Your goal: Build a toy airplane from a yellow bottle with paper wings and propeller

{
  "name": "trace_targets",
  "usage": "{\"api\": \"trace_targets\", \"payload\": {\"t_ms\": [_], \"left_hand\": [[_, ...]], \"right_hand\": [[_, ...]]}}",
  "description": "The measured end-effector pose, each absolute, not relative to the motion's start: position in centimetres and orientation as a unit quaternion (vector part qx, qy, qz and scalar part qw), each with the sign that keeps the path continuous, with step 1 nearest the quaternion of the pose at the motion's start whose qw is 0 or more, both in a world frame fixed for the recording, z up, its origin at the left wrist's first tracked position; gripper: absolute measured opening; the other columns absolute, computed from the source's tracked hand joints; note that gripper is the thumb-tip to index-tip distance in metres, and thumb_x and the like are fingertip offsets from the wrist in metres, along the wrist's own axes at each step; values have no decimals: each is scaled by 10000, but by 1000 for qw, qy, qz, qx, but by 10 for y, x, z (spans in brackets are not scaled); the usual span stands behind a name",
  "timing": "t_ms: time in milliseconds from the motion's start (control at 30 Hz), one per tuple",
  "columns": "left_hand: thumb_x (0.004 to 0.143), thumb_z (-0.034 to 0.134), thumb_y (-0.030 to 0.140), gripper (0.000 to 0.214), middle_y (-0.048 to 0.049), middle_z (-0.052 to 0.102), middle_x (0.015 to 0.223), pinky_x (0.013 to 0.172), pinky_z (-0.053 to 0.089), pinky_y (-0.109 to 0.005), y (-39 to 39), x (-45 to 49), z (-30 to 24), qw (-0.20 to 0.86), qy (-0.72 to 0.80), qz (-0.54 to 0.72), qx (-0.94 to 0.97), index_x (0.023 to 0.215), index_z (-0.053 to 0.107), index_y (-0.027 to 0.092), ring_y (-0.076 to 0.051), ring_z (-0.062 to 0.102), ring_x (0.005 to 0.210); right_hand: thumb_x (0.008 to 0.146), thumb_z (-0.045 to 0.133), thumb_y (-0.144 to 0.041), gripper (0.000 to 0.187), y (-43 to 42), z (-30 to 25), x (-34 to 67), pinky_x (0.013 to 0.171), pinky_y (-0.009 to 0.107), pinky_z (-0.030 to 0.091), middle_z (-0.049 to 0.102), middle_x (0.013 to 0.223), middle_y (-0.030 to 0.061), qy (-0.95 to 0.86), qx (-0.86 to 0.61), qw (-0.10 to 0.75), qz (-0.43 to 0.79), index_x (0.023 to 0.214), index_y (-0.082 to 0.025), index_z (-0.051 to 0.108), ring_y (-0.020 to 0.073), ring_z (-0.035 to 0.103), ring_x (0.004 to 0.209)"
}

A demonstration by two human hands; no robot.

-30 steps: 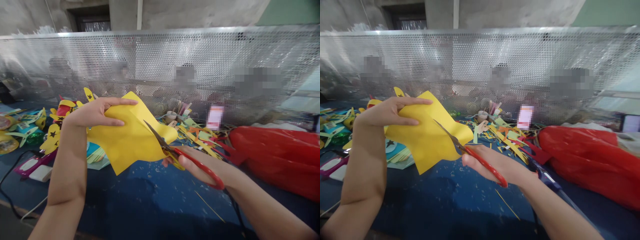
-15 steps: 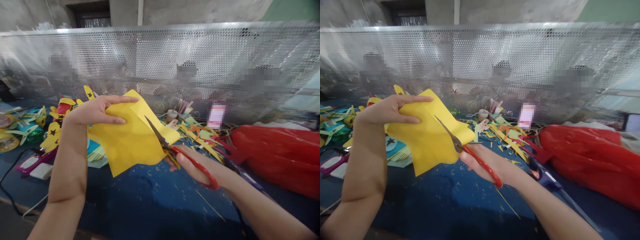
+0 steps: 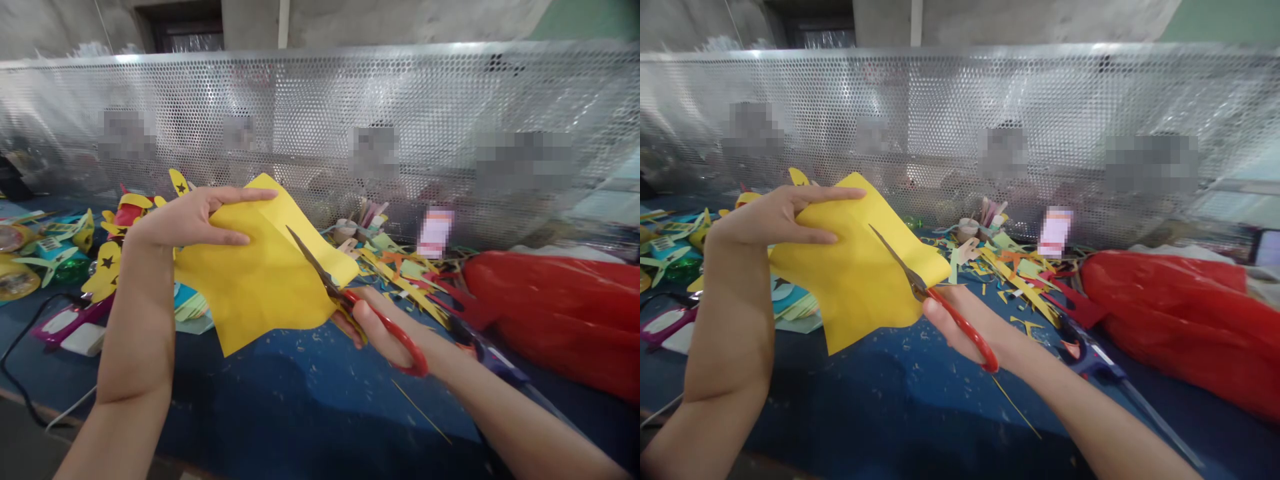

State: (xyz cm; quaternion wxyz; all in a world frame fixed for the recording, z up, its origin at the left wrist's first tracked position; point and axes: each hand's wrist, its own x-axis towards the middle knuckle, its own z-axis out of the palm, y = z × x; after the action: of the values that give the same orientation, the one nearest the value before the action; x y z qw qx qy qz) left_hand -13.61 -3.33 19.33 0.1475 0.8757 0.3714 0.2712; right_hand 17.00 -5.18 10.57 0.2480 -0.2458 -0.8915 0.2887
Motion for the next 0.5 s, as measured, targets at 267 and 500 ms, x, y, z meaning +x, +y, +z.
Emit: {"api": "trace_targets", "payload": {"t_ms": [267, 500], "left_hand": [[824, 665, 397, 660, -28, 471, 1451, 944, 496, -298, -37, -134, 195, 152, 383, 269, 871, 1422, 418, 262, -278, 517, 1239], [823, 654, 423, 675, 1, 469, 1450, 965, 478, -274, -39, -134, 196, 145, 391, 269, 868, 1430, 407, 261, -284, 509, 1246]], "right_hand": [[790, 135, -840, 678, -52, 105, 170, 435, 264, 308, 371, 455, -26, -874, -290, 246, 302, 571, -230, 336, 104, 328, 441], [788, 146, -841, 657, -50, 100, 172, 395, 254, 242, 335, 452, -36, -863, -306, 254, 313, 577, -238, 299, 86, 265, 425]]}}
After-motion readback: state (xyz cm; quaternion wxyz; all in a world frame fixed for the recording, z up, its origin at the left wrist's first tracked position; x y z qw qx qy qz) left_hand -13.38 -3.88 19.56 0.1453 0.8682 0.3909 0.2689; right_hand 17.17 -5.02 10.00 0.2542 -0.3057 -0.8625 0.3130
